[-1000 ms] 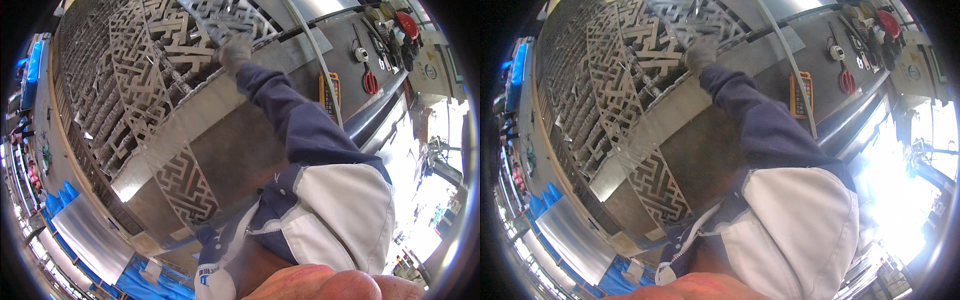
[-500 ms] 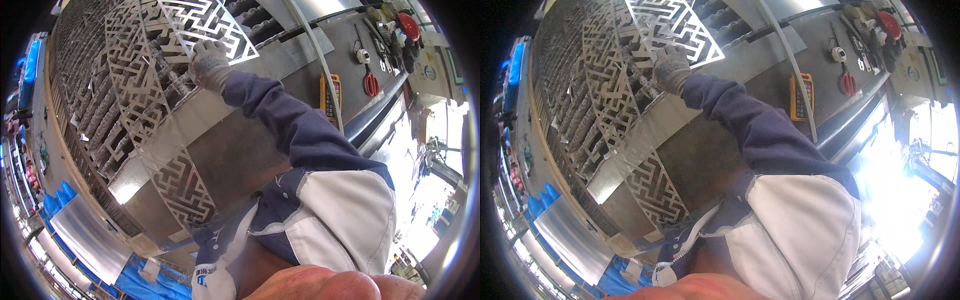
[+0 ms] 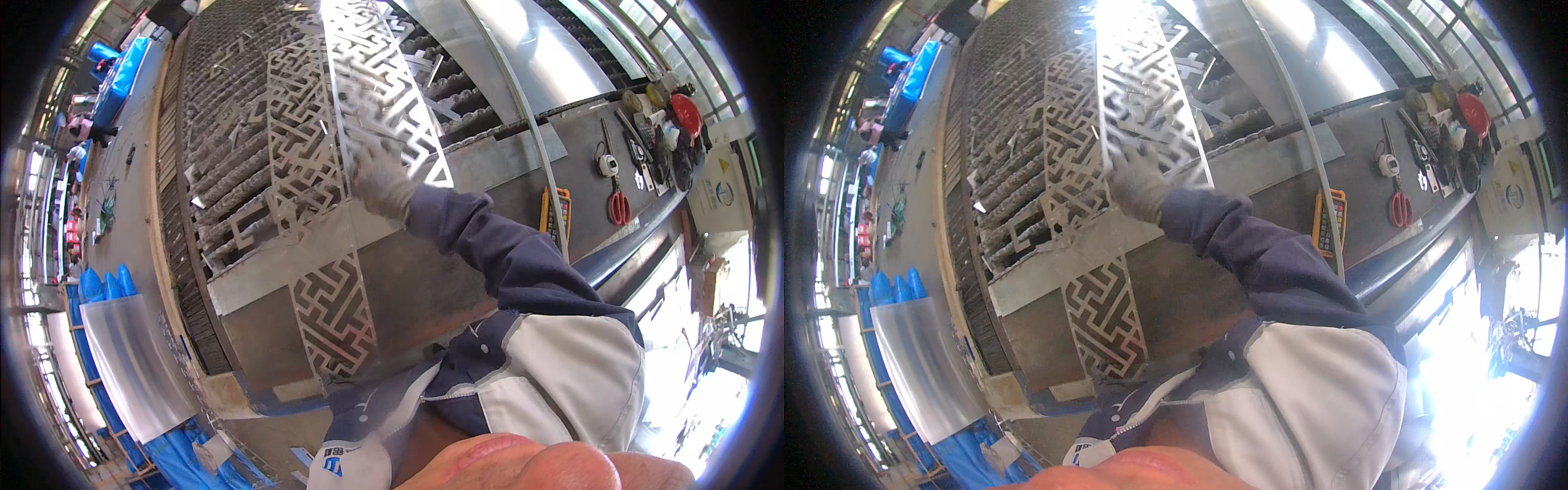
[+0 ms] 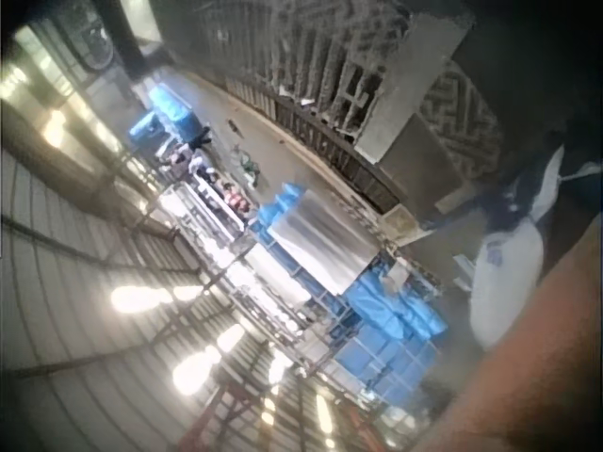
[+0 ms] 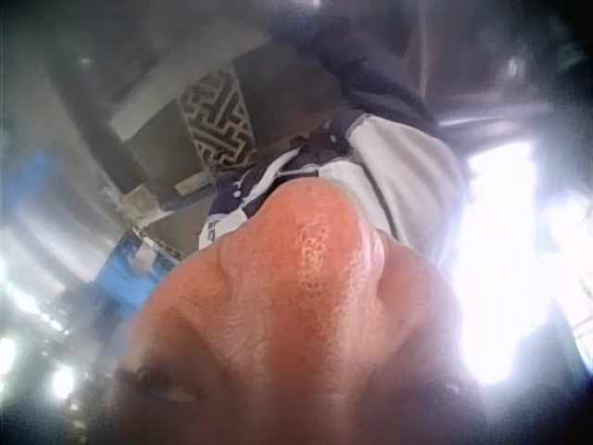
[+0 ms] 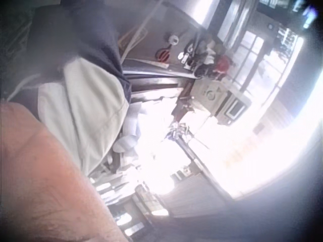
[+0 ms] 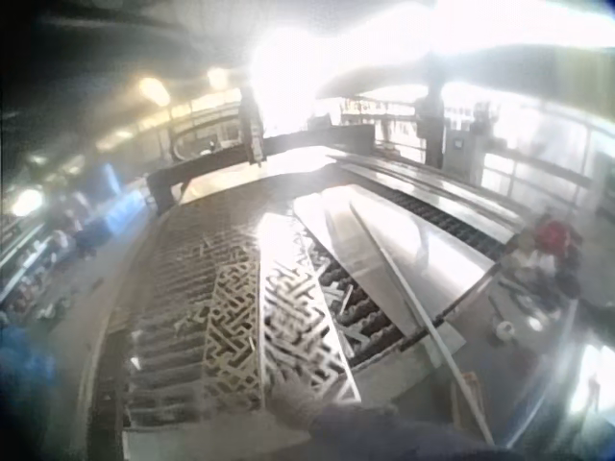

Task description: The person repeatedly picks up pre-cut metal pieces with a Greek key pattern and places them onto a roller conveyor. They handle the pieces one at a time, aligning them on the conveyor and occasionally adjusting their position before moving to the next piece.

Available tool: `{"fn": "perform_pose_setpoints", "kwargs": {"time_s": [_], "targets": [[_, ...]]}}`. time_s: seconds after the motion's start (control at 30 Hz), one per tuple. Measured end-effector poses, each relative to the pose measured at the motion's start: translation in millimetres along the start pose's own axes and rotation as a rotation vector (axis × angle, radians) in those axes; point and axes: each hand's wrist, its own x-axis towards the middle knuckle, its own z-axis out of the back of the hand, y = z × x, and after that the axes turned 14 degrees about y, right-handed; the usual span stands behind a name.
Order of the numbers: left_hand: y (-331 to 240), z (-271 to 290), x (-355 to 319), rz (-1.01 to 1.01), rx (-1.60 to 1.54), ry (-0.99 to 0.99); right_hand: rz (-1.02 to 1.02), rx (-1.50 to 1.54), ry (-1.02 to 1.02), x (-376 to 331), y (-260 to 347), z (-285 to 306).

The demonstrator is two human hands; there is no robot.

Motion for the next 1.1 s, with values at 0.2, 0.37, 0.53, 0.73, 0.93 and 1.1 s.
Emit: {"fn": "perform_pose_setpoints", "kwargs": {"time_s": [0.2,0.37,0.53,0.73,0.93,1.1], "targets": [[1.4,4.2,-16.8,-0.052,-0.033,0.053,0.222,0.106,0.003,-52.1,68.2,87.7],[12.8,19.6,-51.8,-0.099,-0.061,0.037,0.456,0.204,-0.101,-134.0,183.7,78.5],[25.4,29.8,-83.7,-0.116,-0.098,0.059,0.577,-0.002,0.206,-193.8,234.1,-26.9],[23.0,40.5,-100.3,-0.133,-0.115,0.103,0.676,0.092,0.268,-247.5,283.8,-27.1],[13.9,32.2,-105.0,-0.173,-0.139,0.200,0.680,0.216,0.449,-262.0,317.5,-45.6],[-30.2,3.2,-108.2,-0.316,-0.102,0.303,0.997,1.214,0.340,-250.8,300.6,-28.7]]}}
